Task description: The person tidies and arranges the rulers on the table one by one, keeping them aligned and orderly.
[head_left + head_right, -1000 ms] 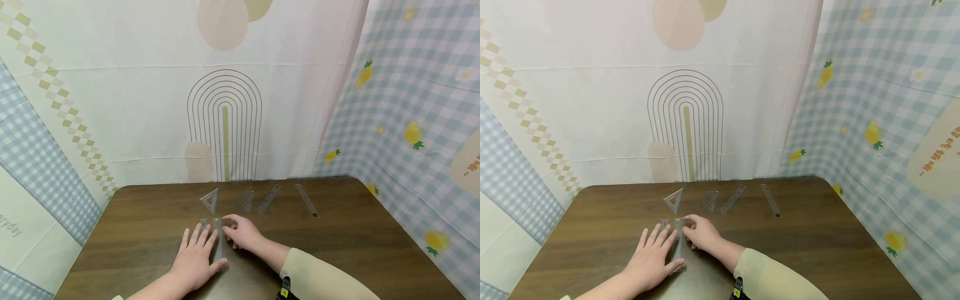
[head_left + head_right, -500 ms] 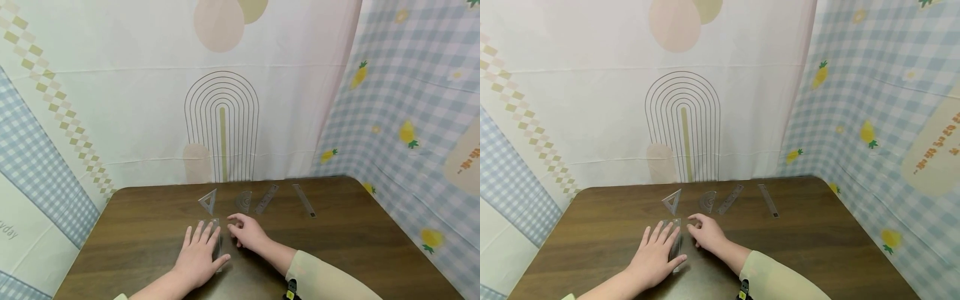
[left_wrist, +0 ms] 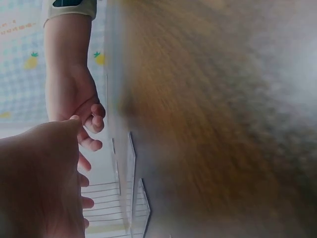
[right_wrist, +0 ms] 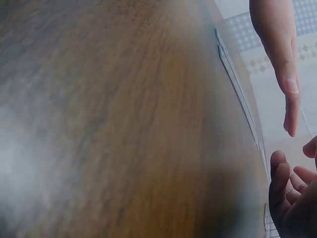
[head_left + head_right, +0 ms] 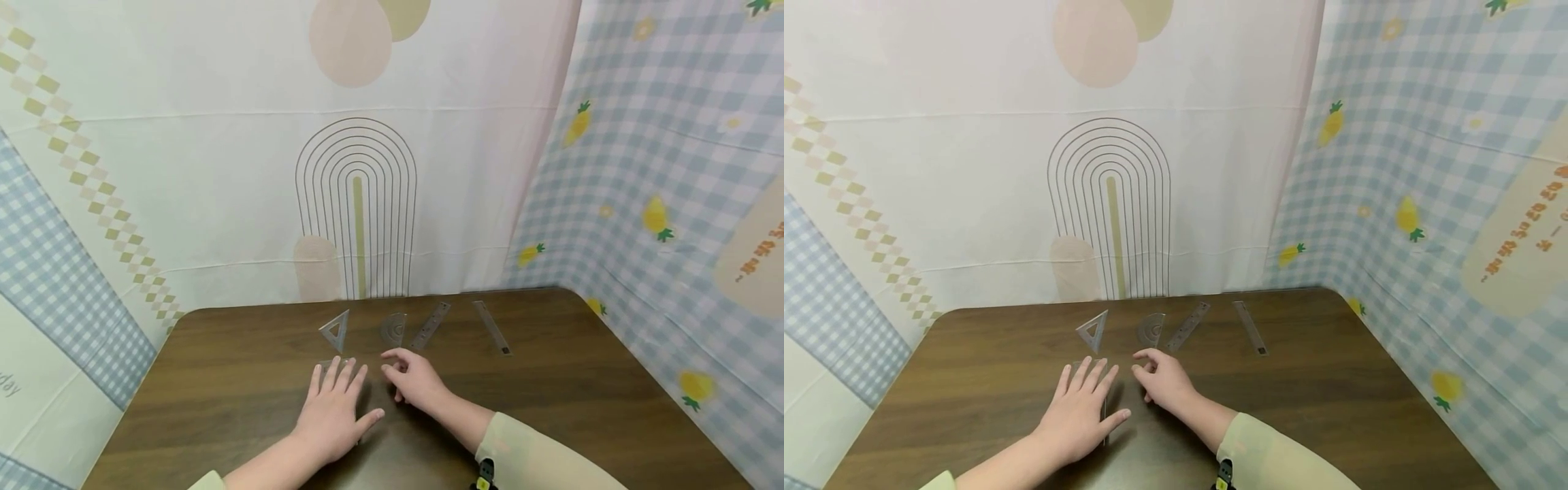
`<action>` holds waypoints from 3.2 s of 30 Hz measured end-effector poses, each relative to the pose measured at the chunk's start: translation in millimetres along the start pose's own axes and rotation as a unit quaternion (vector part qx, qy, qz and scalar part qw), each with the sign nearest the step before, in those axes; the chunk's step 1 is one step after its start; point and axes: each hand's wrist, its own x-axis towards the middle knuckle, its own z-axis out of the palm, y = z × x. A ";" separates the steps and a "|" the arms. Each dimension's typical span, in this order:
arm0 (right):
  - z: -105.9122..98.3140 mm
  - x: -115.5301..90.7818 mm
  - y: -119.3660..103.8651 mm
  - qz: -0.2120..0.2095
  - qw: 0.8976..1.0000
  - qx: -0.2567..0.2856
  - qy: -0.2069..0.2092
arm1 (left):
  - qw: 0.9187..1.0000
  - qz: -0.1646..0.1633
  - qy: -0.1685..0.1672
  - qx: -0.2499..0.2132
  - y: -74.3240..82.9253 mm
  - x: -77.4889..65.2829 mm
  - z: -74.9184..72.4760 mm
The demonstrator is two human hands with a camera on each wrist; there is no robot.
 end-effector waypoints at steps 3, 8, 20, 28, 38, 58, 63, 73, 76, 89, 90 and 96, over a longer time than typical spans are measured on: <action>-3.8 -0.7 2.0 0.000 1.000 -0.006 0.003 | 1.000 0.001 0.000 0.000 1.5 4.7 0.2; -11.0 0.2 5.8 0.000 1.000 -0.018 0.014 | 1.000 0.000 0.006 -0.002 3.2 13.7 1.1; -27.2 2.3 20.1 0.021 0.998 -0.039 0.034 | 1.000 0.000 -0.014 -0.009 10.4 30.8 -1.4; -40.5 3.4 26.0 0.034 0.996 -0.056 0.061 | 1.000 -0.001 -0.019 -0.009 15.9 40.5 -1.5; -53.6 6.9 37.7 0.027 0.981 -0.164 0.100 | 1.000 -0.010 -0.023 -0.002 21.1 52.1 2.4; -68.4 12.2 45.2 0.040 0.954 -0.278 0.107 | 1.000 -0.022 -0.016 0.015 30.3 78.1 11.7; -71.1 16.5 47.9 0.036 0.950 -0.295 0.099 | 0.999 -0.024 -0.023 0.023 31.9 85.6 14.2; -84.0 33.3 65.2 0.041 0.942 -0.317 0.099 | 0.999 -0.024 -0.032 0.017 34.7 100.3 19.5; -86.3 38.7 66.4 0.047 0.943 -0.315 0.097 | 0.998 -0.026 -0.044 0.023 36.3 104.7 21.0; -86.3 64.1 72.4 0.082 0.939 -0.318 0.107 | 0.996 -0.025 -0.067 0.057 44.1 118.3 24.4; -86.4 65.8 73.3 0.085 0.937 -0.320 0.110 | 0.996 -0.024 -0.068 0.061 44.2 119.7 24.7; -87.8 74.2 76.5 0.104 0.931 -0.331 0.114 | 0.993 -0.021 -0.076 0.085 44.4 128.5 29.0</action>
